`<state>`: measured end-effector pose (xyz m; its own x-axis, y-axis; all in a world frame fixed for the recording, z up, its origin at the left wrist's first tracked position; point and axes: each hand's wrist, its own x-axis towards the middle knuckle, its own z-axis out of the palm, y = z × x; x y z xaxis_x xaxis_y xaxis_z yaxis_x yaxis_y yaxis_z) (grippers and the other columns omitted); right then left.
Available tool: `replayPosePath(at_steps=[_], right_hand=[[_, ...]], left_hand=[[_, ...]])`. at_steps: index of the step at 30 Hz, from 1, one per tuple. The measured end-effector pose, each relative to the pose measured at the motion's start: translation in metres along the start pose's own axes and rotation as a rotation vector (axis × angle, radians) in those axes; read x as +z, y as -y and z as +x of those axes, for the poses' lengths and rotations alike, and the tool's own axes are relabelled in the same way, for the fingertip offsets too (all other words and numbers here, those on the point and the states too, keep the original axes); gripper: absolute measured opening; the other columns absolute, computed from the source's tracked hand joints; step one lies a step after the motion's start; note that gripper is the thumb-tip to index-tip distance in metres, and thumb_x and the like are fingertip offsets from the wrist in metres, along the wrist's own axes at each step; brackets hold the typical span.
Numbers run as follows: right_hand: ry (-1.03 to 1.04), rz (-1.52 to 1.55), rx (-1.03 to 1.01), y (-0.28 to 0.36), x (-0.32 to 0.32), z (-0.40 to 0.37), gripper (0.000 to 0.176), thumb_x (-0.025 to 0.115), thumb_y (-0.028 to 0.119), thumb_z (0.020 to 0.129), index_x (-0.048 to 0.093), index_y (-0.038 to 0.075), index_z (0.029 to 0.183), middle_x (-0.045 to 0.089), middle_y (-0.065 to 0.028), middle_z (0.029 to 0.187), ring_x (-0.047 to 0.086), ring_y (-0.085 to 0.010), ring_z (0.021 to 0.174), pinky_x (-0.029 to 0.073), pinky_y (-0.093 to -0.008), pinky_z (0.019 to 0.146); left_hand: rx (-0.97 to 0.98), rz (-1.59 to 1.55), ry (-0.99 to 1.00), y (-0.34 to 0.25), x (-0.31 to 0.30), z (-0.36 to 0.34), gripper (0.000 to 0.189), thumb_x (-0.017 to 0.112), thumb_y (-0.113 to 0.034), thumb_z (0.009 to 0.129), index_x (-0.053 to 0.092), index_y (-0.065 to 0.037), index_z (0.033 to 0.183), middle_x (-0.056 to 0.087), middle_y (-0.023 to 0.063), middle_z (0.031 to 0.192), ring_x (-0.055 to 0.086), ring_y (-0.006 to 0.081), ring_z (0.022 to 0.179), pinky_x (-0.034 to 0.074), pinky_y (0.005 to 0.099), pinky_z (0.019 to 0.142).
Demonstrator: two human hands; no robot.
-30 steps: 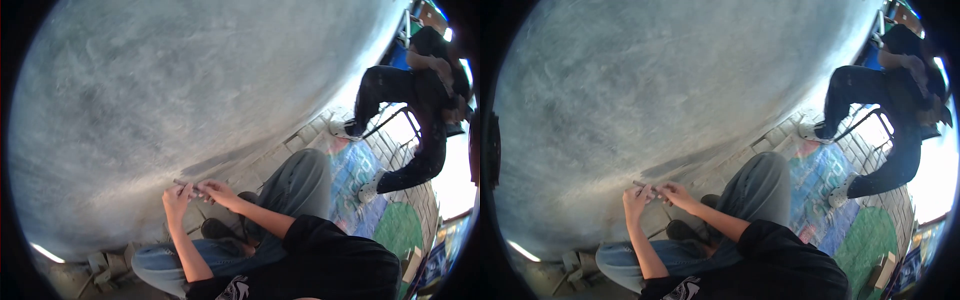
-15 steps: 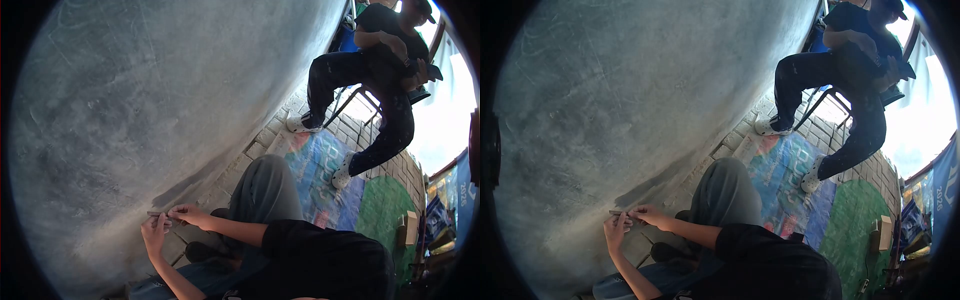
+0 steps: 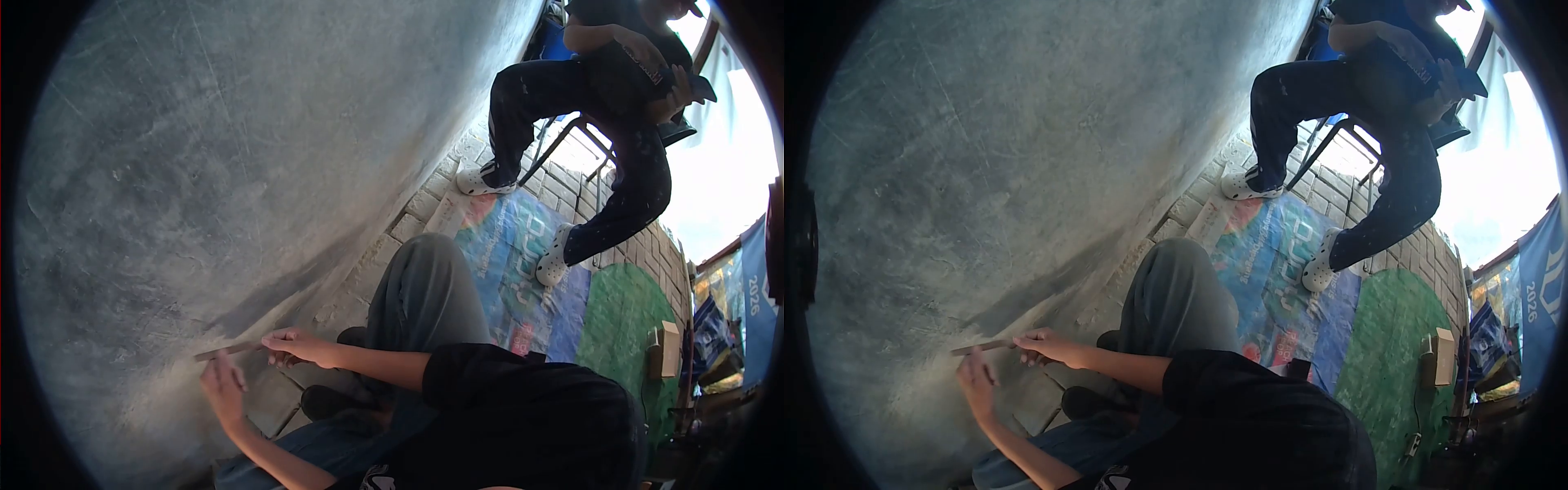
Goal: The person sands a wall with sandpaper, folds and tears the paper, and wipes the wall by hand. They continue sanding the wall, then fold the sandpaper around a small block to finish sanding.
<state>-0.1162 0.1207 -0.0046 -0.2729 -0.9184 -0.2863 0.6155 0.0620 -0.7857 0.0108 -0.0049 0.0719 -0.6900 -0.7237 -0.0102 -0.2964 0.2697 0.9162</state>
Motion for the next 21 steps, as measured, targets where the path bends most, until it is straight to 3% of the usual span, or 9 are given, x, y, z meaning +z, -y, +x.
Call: replayPosePath(at_steps=[3,5,6,8,10,11,12,16,21], right_hand=[[0.031,-0.177,-0.046,-0.007,-0.008,0.002,0.027,0.057,0.035,0.089,0.065,0.014,0.104,0.061,0.0025,0.078,0.054,-0.0034,0.07,0.043,-0.0201,0.058],[0.077,-0.23,-0.015,-0.011,-0.006,0.005,0.027,0.058,0.035,0.089,0.066,0.013,0.103,0.062,0.0018,0.079,0.056,-0.0043,0.071,0.044,-0.0203,0.059],[0.108,-0.308,-0.002,-0.014,-0.006,0.008,0.026,0.059,0.034,0.088,0.066,0.013,0.101,0.063,0.001,0.08,0.057,-0.0053,0.072,0.044,-0.0206,0.061],[0.192,-0.395,-0.055,-0.032,-0.01,0.018,0.026,0.06,0.032,0.087,0.066,0.011,0.101,0.065,0.0005,0.081,0.058,-0.0065,0.074,0.045,-0.0213,0.063],[0.308,-0.492,-0.126,-0.04,-0.007,0.019,0.028,0.063,0.031,0.085,0.066,0.008,0.101,0.066,-0.0008,0.084,0.06,-0.0089,0.077,0.047,-0.0232,0.066],[0.371,-0.482,-0.126,-0.039,-0.007,0.013,0.03,0.065,0.032,0.083,0.065,0.007,0.101,0.067,-0.0016,0.086,0.06,-0.0101,0.078,0.047,-0.0244,0.067],[0.401,-0.604,-0.12,-0.037,-0.005,0.01,0.031,0.066,0.033,0.082,0.065,0.007,0.1,0.067,-0.0023,0.085,0.06,-0.0108,0.079,0.047,-0.0254,0.068],[0.499,-0.877,0.007,-0.044,-0.011,0.015,0.043,0.071,0.042,0.074,0.066,0.005,0.096,0.066,-0.0059,0.088,0.062,-0.0159,0.085,0.048,-0.0305,0.073],[0.533,-1.233,0.198,-0.035,-0.008,0.008,0.047,0.075,0.042,0.067,0.065,0.005,0.094,0.065,-0.0108,0.09,0.062,-0.0237,0.087,0.048,-0.0326,0.077]], left_hand=[[0.05,-0.021,-0.24,0.009,-0.047,-0.006,0.039,0.042,-0.03,0.096,0.047,-0.006,0.065,0.037,-0.0021,0.049,0.035,0.0055,0.04,0.027,0.0225,0.039],[0.079,-0.35,-0.525,0.0,-0.068,-0.013,0.037,0.04,-0.031,0.097,0.055,-0.006,0.073,0.033,-0.0043,0.056,0.031,0.004,0.046,0.025,0.0204,0.041],[0.068,-0.317,-0.538,-0.004,-0.072,-0.014,0.037,0.04,-0.031,0.097,0.055,-0.006,0.073,0.033,-0.0043,0.056,0.031,0.004,0.046,0.025,0.0204,0.041],[-0.118,-0.39,-0.596,-0.015,-0.064,-0.017,0.034,0.039,-0.031,0.097,0.062,-0.005,0.1,0.028,-0.0064,0.063,0.029,0.0022,0.052,0.025,0.0186,0.044],[-0.194,-0.342,-0.456,-0.025,-0.05,-0.016,0.037,0.039,-0.03,0.097,0.055,-0.008,0.121,0.026,-0.008,0.065,0.028,0.0005,0.055,0.024,0.0173,0.045],[-0.247,-0.358,-0.456,-0.01,-0.047,-0.01,0.033,0.042,-0.029,0.096,0.057,-0.009,0.116,0.032,-0.008,0.066,0.031,0.0012,0.057,0.027,0.0168,0.048],[-0.34,-0.342,-0.631,-0.012,-0.029,-0.007,0.028,0.046,-0.029,0.094,0.059,-0.01,0.109,0.039,-0.0077,0.068,0.036,0.0028,0.058,0.03,0.0174,0.051],[-0.23,-0.492,-0.295,0.008,-0.011,0.001,0.02,0.051,-0.027,0.093,0.059,-0.01,0.087,0.043,-0.0043,0.062,0.04,0.0057,0.054,0.032,0.021,0.05],[-0.21,-0.681,-0.26,0.005,-0.01,0.004,0.026,0.049,-0.029,0.094,0.055,-0.008,0.081,0.049,-0.0012,0.062,0.044,0.008,0.053,0.032,0.0226,0.049]])
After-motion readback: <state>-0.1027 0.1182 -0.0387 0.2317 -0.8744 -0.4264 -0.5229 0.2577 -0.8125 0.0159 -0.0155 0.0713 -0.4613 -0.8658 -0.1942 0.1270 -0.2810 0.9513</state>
